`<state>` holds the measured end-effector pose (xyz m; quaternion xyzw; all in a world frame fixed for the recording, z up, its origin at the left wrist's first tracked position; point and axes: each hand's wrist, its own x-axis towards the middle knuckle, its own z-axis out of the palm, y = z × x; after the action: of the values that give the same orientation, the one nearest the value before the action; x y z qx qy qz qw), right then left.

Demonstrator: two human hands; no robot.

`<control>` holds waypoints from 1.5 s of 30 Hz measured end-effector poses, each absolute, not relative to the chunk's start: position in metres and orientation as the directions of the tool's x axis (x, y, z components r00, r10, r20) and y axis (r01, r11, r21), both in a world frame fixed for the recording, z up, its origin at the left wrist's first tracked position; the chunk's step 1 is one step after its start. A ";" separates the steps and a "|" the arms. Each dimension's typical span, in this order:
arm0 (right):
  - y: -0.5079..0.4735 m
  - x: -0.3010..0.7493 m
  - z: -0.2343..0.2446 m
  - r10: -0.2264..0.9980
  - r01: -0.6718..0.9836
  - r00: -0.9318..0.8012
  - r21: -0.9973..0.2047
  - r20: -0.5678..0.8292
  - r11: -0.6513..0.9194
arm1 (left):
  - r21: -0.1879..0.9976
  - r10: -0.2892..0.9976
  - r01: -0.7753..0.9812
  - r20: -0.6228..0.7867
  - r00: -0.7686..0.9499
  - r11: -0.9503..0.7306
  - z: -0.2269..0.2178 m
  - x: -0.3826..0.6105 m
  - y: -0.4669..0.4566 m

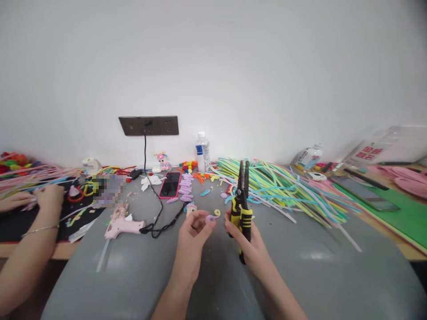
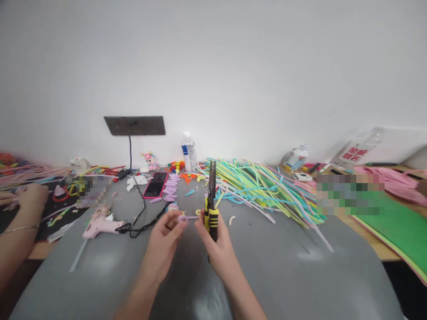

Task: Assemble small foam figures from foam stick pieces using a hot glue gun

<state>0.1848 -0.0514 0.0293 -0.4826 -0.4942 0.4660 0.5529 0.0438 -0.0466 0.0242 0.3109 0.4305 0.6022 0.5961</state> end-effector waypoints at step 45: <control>-0.058 0.281 0.060 0.847 0.734 -0.497 -0.429 0.190 0.527 | 0.919 0.928 -0.307 -0.132 0.349 0.246 0.057 0.010 -0.044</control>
<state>0.2807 -0.0580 0.0601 -0.4634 -0.8526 0.1475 0.1914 0.0105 -0.0442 0.0571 0.4280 0.3627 0.4403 0.7010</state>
